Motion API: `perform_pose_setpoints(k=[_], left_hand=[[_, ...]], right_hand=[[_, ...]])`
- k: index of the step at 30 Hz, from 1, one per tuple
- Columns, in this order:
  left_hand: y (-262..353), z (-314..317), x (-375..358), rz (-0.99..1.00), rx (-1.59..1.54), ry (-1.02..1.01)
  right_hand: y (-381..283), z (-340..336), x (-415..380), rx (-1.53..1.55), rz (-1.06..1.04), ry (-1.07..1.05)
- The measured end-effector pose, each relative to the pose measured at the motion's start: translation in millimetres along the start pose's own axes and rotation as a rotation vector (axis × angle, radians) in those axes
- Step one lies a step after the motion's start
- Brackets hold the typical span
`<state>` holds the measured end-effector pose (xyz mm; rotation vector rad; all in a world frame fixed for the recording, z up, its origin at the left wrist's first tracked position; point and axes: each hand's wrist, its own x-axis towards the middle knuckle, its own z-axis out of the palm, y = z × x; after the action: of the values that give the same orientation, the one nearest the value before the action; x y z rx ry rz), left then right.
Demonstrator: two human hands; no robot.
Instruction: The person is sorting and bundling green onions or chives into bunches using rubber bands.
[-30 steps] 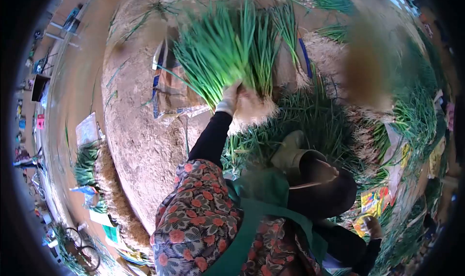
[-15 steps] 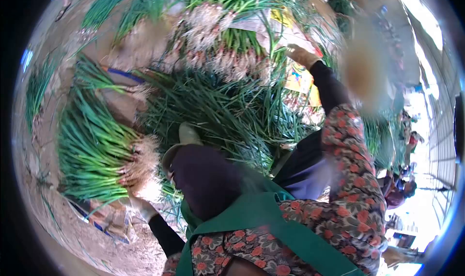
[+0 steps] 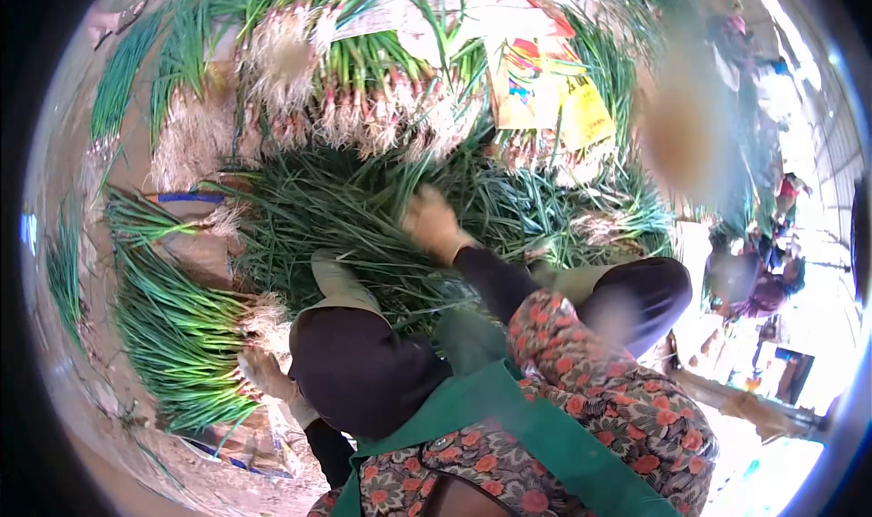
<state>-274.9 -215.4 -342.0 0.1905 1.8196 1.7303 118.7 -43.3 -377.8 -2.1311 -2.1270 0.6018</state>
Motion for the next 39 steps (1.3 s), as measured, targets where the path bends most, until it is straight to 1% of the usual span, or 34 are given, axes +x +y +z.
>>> perform_pose_setpoints(k=[1, 2, 3, 4, 5, 6, 7, 8, 9, 10, 11, 12, 13, 14, 15, 16, 17, 18, 19, 20, 21, 22, 23, 24, 25, 26, 28, 30, 31, 32, 34, 35, 38, 39], left_hand=[[-29.4, -12.0, 36.9, 0.121, 0.337, -0.194], [-33.7, -9.0, 50.2, 0.428, 0.644, -0.360], [-36.9, -5.7, 62.7, 0.792, 0.892, -0.440], [-7.7, 33.6, 47.1, 1.352, 1.086, -0.463], [2.5, 57.5, 33.4, 1.345, 1.047, -0.533], [6.6, 76.6, 15.2, 1.000, 0.846, -0.629], [14.8, 99.5, 2.7, 0.575, 0.500, -0.666], [27.2, 125.9, -6.6, 0.282, 0.196, -0.650], [41.9, 144.7, -9.8, 0.130, 0.016, -0.630], [47.3, 163.0, -5.5, 0.070, -0.089, -0.612], [0.9, 172.8, 26.9, 0.180, -0.119, -0.620], [4.8, 179.4, 27.0, 0.140, -0.292, -0.603], [15.0, 176.0, 32.1, -0.003, -0.272, -0.612], [31.9, 176.0, 37.1, -0.026, -0.178, -0.543], [37.0, 169.7, 50.6, 0.017, -0.129, -0.516], [39.8, 160.9, 67.3, 0.059, -0.074, -0.489], [43.0, 154.6, 79.9, 0.128, -0.121, -0.460], [22.7, 148.5, 121.0, 0.137, -0.131, -0.560], [16.3, 146.1, 150.0, 0.215, -0.050, -0.497], [41.2, 139.8, 148.1, 0.329, 0.120, -0.446], [68.6, 133.3, 144.6, 0.435, 0.292, -0.377], [123.7, 118.3, 117.4, 0.569, 0.563, -0.314], [155.7, 114.6, 107.8, 0.662, 0.741, -0.255], [180.8, 115.1, 106.1, 0.751, 0.915, -0.189], [204.3, 113.9, 102.6, 0.741, 1.051, -0.175], [228.8, 114.5, 101.5, 0.737, 1.184, -0.146], [264.4, 111.5, 93.9, 0.645, 1.248, -0.129], [287.8, 114.4, 83.1, 0.550, 1.279, -0.124], [294.2, 115.3, 73.8, 0.508, 1.290, -0.140], [295.0, 120.5, 71.0, 0.520, 1.286, -0.153], [277.2, 134.6, 76.0, 0.534, 1.298, -0.191], [268.9, 141.2, 73.9, 0.575, 1.302, -0.187], [271.7, 149.2, 22.0, 0.526, 1.280, -0.167], [268.3, 151.1, 18.6, 0.543, 1.218, -0.163]], right_hand=[[-22.3, 4.7, -34.6, -0.137, -0.060, -0.146], [-35.8, 6.5, -63.1, -0.067, -0.073, -0.160], [-41.6, 5.4, -85.4, -0.010, -0.099, -0.195], [-54.1, -18.0, -104.6, -0.026, -0.151, -0.271], [-50.1, -4.8, -121.4, -0.054, -0.230, -0.233], [-48.9, -4.3, -130.7, -0.037, -0.287, -0.278], [-45.4, -12.2, -133.2, 0.007, -0.324, -0.378], [-43.5, -27.3, -131.0, 0.059, -0.331, -0.514], [-48.1, -46.6, -124.2, 0.048, -0.300, -0.636], [-58.3, -69.2, -116.5, -0.002, -0.256, -0.729], [-66.7, -95.8, -115.3, -0.138, -0.277, -0.706], [-75.0, -122.0, -113.6, -0.274, -0.297, -0.685], [-63.7, -168.6, -112.8, -0.202, -0.379, -0.693], [-52.2, -215.0, -111.9, -0.132, -0.461, -0.703], [-37.6, -258.3, -111.0, -0.145, -0.473, -0.723], [-12.4, -302.5, -112.7, -0.234, -0.379, -0.741], [21.8, -346.6, -110.8, -0.362, -0.243, -0.759], [58.5, -382.5, -115.2, -0.499, -0.106, -0.765], [99.2, -401.9, -123.2, -0.572, -0.035, -0.737], [123.1, -409.8, -135.1, -0.475, -0.042, -0.585], [268.3, -373.7, -109.1, -0.771, -0.380, -0.513], [331.1, -347.8, -104.9, -1.078, -0.701, -0.321], [377.5, -307.4, -113.7, -0.871, -0.450, -0.404], [336.1, -275.3, -146.3, -0.624, -0.190, -0.426], [304.7, -240.5, -176.5, -0.414, 0.041, -0.386], [245.1, -253.4, -204.6, -0.212, -0.025, -0.408], [87.2, -289.1, -270.2, 0.208, -0.135, -0.500], [116.7, -286.8, -269.2, 0.289, -0.189, -0.206], [113.4, -287.7, -271.0, 0.361, -0.180, -0.164], [110.6, -289.7, -274.2, 0.385, -0.183, -0.130], [94.7, -297.9, -273.6, 0.391, -0.228, -0.066], [85.4, -301.0, -271.6, 0.390, -0.259, -0.041], [48.9, -306.3, -255.9, 0.394, -0.367, 0.021], [37.4, -306.2, -248.0, 0.393, -0.410, 0.035]])
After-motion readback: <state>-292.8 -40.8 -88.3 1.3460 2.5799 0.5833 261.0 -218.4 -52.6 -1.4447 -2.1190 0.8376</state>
